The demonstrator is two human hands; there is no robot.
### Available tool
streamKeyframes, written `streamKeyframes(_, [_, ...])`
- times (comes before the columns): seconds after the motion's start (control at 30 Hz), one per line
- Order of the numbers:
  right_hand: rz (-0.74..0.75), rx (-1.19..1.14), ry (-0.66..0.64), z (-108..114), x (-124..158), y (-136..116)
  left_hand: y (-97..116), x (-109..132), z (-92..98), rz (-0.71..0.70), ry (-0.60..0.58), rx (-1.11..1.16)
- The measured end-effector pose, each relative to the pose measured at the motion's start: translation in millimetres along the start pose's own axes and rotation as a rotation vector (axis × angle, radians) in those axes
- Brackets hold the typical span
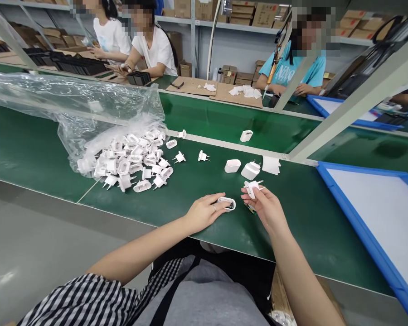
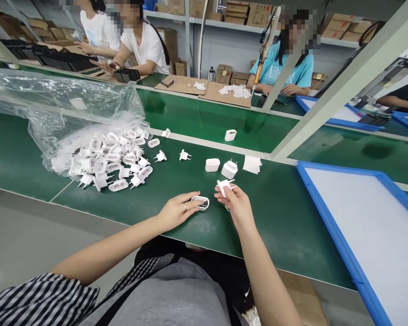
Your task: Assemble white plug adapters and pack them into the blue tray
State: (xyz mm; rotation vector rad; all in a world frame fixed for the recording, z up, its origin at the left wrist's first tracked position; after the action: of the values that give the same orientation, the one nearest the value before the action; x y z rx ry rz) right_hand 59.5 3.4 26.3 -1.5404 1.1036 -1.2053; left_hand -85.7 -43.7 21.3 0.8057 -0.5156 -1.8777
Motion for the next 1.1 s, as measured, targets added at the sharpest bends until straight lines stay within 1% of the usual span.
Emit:
streamKeyframes(0.07, [0.009, -0.013, 0.019, 7.0, 0.3, -2.0, 4.7, 1.0, -1.8, -0.058, -0.027, -0.171])
streamKeyframes(0.17, [0.005, -0.03, 0.037, 12.6, 0.6, -4.9, 7.8, 2.5, -4.8, -0.077, -0.057, -0.313])
streamKeyframes(0.3, [-0.01, -0.012, 0.018, 8.1, -0.9, -3.5, 12.6, 7.1, -5.8, -0.101, -0.062, -0.341])
streamKeyframes(0.37, [-0.011, 0.012, -0.002, 4.8, -2.0, -1.0, 13.6, 5.0, 0.7, -0.138, -0.057, -0.308])
streamKeyframes(0.43, [-0.008, 0.026, -0.01, 3.9, -2.8, 1.3, 6.3, -4.6, 18.1, -0.131, -0.033, -0.302])
streamKeyframes(0.47, [-0.006, 0.03, -0.01, 4.6, -2.8, 1.9, -2.6, -12.3, 31.8, -0.086, -0.007, -0.327])
streamKeyframes(0.53, [-0.004, 0.052, 0.002, 8.5, -2.3, 1.1, -31.3, -29.8, 66.2, 0.106, 0.064, -0.433])
streamKeyframes(0.6, [0.024, 0.142, 0.062, 18.1, -2.0, -4.1, -65.3, -43.4, 99.4, 0.344, 0.107, -0.54])
streamKeyframes(0.63, [0.047, 0.245, 0.121, 25.8, -2.1, -8.6, -78.0, -49.1, 110.3, 0.394, 0.103, -0.553])
streamKeyframes(0.67, [0.076, 0.388, 0.194, 34.9, -2.4, -14.1, -88.1, -53.6, 117.2, 0.424, 0.09, -0.555])
streamKeyframes(0.73, [0.115, 0.751, 0.336, 53.9, -3.5, -24.9, -96.1, -60.3, 119.8, 0.41, 0.055, -0.53])
streamKeyframes(0.77, [0.105, 0.93, 0.378, 62.5, -4.8, -27.7, -94.7, -62.0, 117.4, 0.397, 0.043, -0.523])
streamKeyframes(0.8, [0.071, 1.076, 0.387, 70.3, -6.3, -28.0, -89.8, -63.0, 113.5, 0.382, 0.037, -0.506])
streamKeyframes(0.83, [0.026, 1.184, 0.369, 77.1, -7.5, -26.5, -81.8, -63.5, 108.4, 0.363, 0.029, -0.472])
streamKeyframes(0.9, [-0.037, 1.337, 0.34, 87.0, -7.2, -25.5, -58.7, -63.5, 95.6, 0.311, -0.014, -0.347])
streamKeyframes(0.93, [-0.03, 1.399, 0.348, 89.1, -6.0, -28.9, -45.2, -63.1, 89.1, 0.279, -0.047, -0.263])
streamKeyframes(0.97, [0.008, 1.453, 0.372, 88.7, -5.4, -35.7, -31.9, -62.4, 82.9, 0.249, -0.086, -0.174])
streamKeyframes(1.03, [0.139, 1.53, 0.418, 81.3, -10.0, -55.8, -10.0, -59.1, 72.4, 0.217, -0.172, -0.011])
streamKeyframes(1.1, [0.239, 1.56, 0.385, 69.5, -30.4, -75.4, 0.4, -53.2, 65.8, 0.247, -0.213, 0.13])
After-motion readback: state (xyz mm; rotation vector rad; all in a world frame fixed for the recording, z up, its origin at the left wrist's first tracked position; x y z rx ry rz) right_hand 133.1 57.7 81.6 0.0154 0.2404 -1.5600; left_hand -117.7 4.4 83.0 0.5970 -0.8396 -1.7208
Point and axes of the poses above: each hand's wrist, its own x-axis away from the middle knuckle, its own z-axis out of the back of the hand, y = z × x, the point moved 6 cm from there along -x, towards the middle knuckle, and after that the axes turned 2 degrees about x, right-handed, at the moved point
